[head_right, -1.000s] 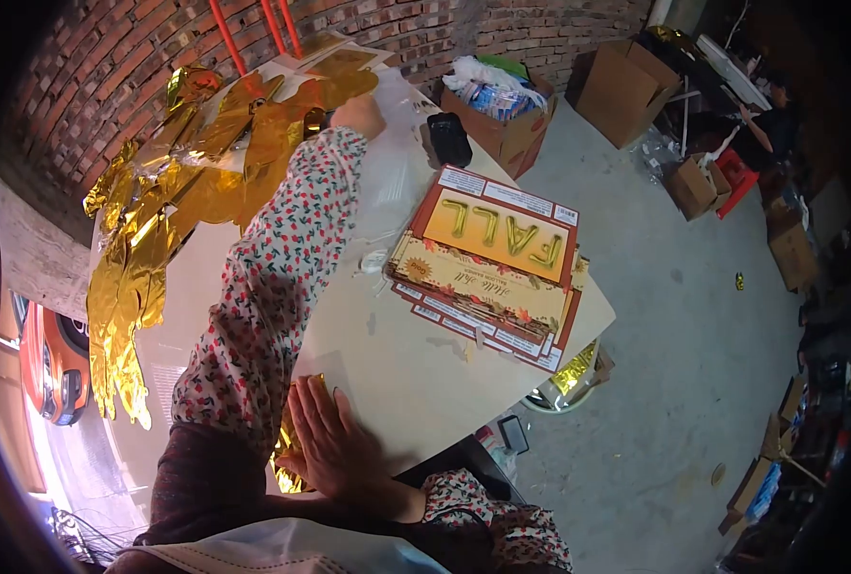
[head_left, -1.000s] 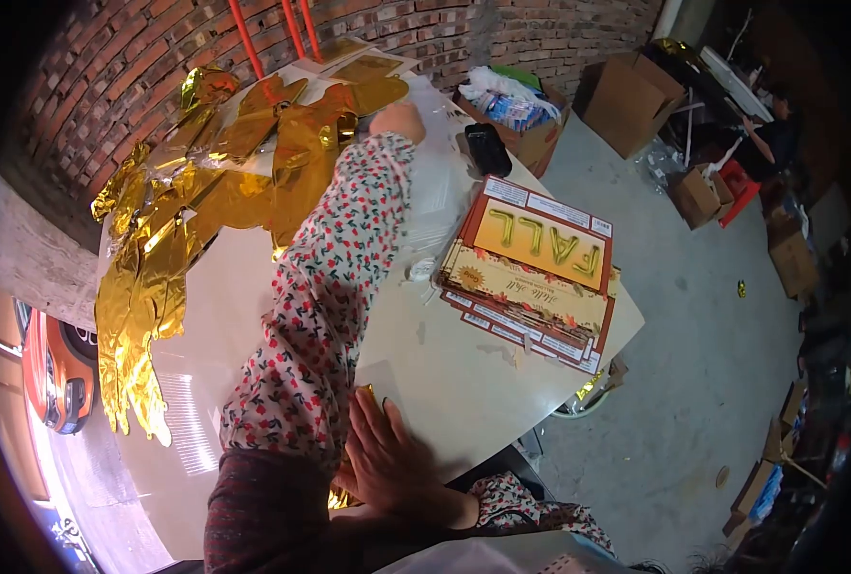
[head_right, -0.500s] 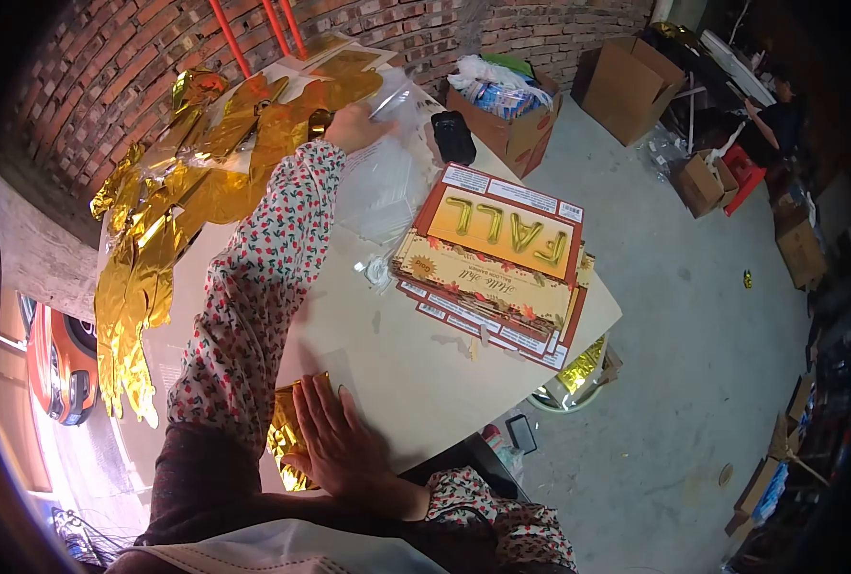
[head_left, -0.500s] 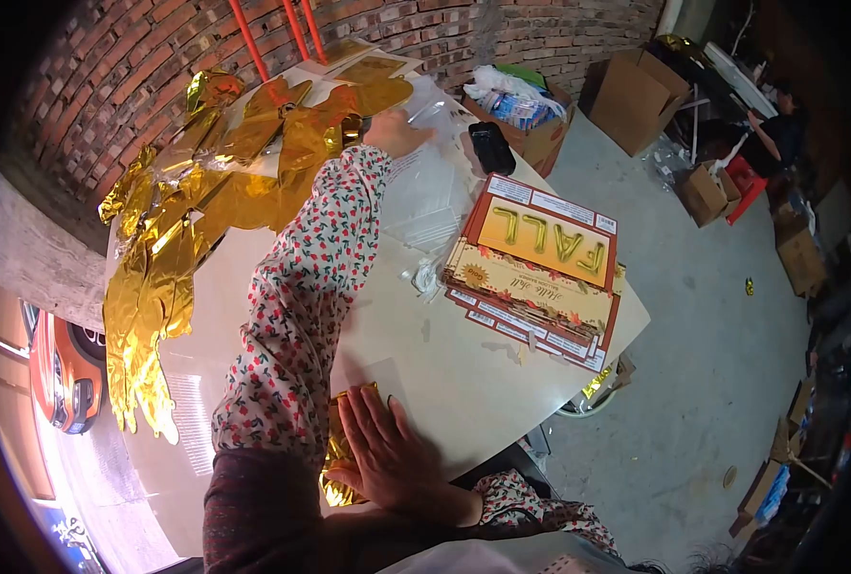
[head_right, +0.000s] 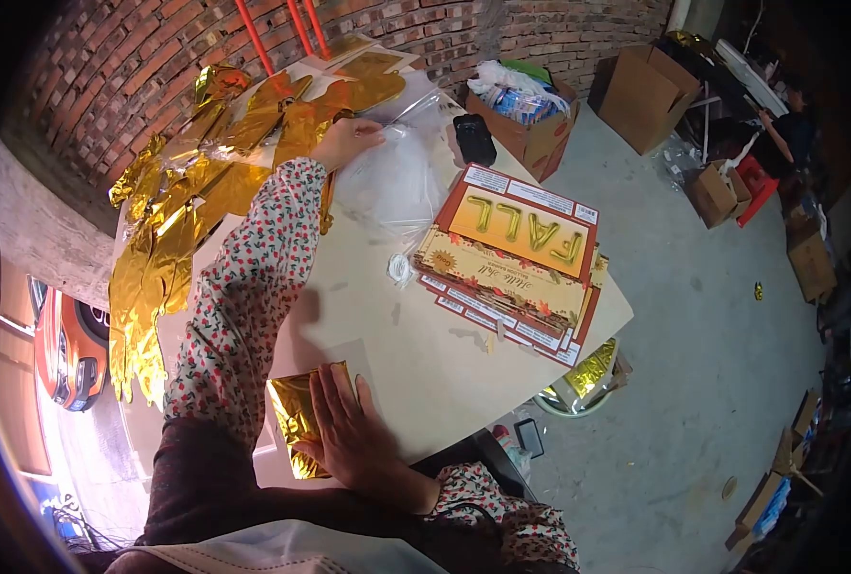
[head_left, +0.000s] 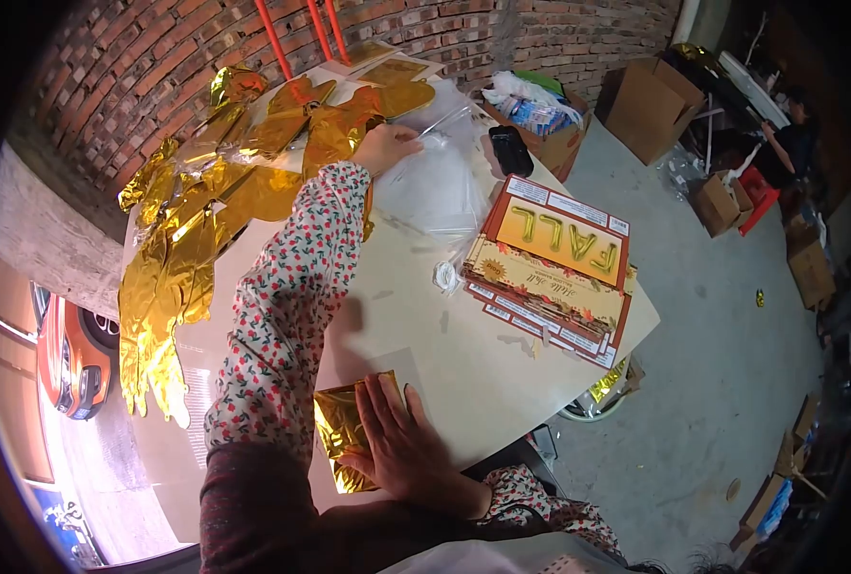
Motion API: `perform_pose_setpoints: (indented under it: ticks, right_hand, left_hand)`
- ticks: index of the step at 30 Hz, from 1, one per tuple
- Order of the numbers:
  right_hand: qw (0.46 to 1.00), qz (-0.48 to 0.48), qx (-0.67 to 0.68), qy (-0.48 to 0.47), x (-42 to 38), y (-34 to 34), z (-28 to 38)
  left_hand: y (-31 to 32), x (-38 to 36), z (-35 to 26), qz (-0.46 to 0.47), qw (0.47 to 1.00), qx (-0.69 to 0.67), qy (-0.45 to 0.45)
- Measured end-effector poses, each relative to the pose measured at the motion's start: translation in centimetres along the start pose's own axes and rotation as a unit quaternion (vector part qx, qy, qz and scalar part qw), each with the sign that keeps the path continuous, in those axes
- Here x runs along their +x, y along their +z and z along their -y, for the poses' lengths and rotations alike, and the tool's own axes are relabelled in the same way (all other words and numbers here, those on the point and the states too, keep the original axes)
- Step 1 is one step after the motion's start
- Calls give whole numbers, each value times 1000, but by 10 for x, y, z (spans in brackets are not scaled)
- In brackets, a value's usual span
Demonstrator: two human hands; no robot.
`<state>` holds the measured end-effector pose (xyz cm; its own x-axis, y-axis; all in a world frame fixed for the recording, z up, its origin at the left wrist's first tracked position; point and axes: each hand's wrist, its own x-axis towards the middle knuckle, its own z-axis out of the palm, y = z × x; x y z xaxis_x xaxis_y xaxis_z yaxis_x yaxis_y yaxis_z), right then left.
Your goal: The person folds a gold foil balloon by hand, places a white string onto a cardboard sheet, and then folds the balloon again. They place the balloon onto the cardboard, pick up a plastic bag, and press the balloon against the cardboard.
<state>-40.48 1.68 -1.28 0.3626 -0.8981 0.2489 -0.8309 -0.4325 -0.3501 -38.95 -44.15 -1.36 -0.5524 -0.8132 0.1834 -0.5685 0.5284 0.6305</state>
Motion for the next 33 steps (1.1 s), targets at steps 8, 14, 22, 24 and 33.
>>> perform_pose_setpoints:
  ticks: [8,14,22,24,33]
  right_hand:
    - [1000,1,3,-3,1,-1,-1]
    - [999,-17,31,9,0,1,-2]
    - [999,-4,33,9,1,-2,-2]
    - [999,-3,39,9,1,-1,-3]
    - [997,-1,73,16,-1,5,-4]
  left_hand:
    - [3,16,-15,-29,994,-12,-108]
    - [21,40,-24,73,972,207,-81]
    - [4,37,-44,100,979,109,-144]
    - [32,43,-23,27,973,225,-39]
    - [35,37,-23,-189,972,118,-74]
